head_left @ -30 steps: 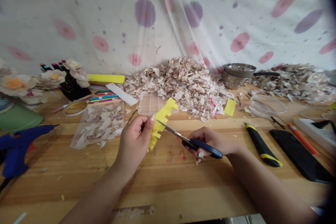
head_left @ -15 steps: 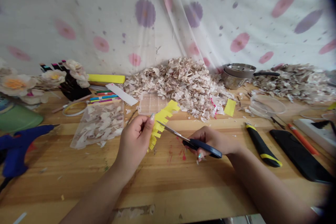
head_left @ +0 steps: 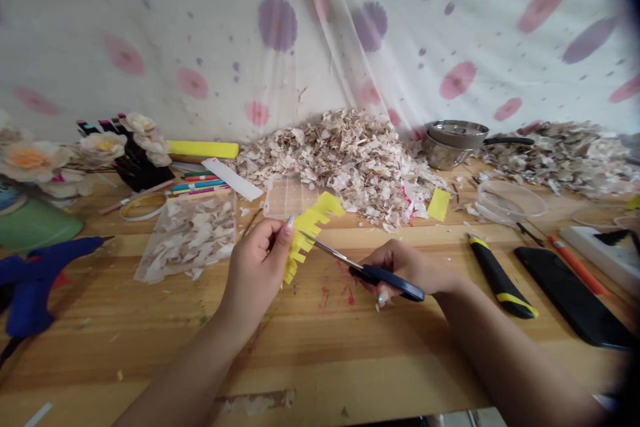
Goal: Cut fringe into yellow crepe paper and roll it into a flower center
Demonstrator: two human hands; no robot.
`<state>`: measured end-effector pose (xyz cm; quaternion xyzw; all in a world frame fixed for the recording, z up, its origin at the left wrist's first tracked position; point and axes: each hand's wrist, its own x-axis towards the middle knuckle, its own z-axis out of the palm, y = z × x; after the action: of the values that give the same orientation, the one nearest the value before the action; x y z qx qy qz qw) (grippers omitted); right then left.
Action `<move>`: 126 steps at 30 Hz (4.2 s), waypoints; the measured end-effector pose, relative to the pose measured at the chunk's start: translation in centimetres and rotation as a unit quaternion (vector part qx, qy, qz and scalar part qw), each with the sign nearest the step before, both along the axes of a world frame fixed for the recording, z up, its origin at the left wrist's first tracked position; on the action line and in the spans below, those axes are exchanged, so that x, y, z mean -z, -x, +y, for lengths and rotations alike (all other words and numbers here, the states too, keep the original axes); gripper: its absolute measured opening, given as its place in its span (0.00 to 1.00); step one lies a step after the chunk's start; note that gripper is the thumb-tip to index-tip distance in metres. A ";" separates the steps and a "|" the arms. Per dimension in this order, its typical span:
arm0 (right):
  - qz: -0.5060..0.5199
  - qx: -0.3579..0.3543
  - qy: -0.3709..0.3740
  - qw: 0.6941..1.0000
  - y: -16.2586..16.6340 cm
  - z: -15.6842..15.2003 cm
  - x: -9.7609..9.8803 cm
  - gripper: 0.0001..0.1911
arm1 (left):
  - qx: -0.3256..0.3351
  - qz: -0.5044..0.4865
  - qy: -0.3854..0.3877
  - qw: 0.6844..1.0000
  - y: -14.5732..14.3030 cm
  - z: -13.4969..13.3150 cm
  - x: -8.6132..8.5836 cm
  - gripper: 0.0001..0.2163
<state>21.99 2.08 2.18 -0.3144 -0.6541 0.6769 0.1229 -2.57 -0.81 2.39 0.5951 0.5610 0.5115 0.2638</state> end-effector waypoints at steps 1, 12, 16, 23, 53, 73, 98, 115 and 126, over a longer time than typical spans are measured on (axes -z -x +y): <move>-0.002 -0.001 -0.005 1.000 0.0 0.0 0.0 0.22 | -0.001 0.000 0.000 1.000 0.0 0.0 0.0 0.11; -0.004 0.013 0.017 1.000 0.0 0.0 0.0 0.22 | 0.002 0.007 0.003 1.000 0.0 0.1 0.0 0.11; -0.006 0.023 0.029 0.999 0.0 -0.1 0.0 0.21 | 0.000 0.007 0.003 1.000 0.1 0.1 0.2 0.11; -0.005 0.041 0.055 0.998 0.3 -0.2 0.0 0.18 | -0.004 0.011 0.007 1.000 0.1 0.2 0.2 0.11; -0.388 0.187 -0.478 0.766 0.0 0.7 2.0 0.10 | 0.076 -0.253 0.215 0.940 -2.6 0.1 2.6 0.16; 0.096 0.190 -0.075 0.974 2.5 -0.5 2.8 0.19 | 0.229 -0.177 0.199 0.936 -4.1 -1.6 3.4 0.15; 0.011 0.218 -0.338 0.916 2.7 -0.9 3.5 0.14 | 0.171 -0.211 0.195 0.942 -4.2 -0.9 3.9 0.13; -0.006 0.197 -0.412 0.890 2.9 -1.3 2.7 0.12 | 0.160 -0.144 0.168 0.962 -4.1 -1.0 4.1 0.10; -0.068 0.212 -0.454 0.863 3.1 -1.6 2.6 0.05 | 0.193 -0.125 0.176 0.957 -3.9 -1.0 4.2 0.11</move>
<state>18.85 0.43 -0.46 -0.4002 -0.8133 0.2396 0.3477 1.31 -1.77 -1.77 0.5674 0.4795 0.4145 0.5258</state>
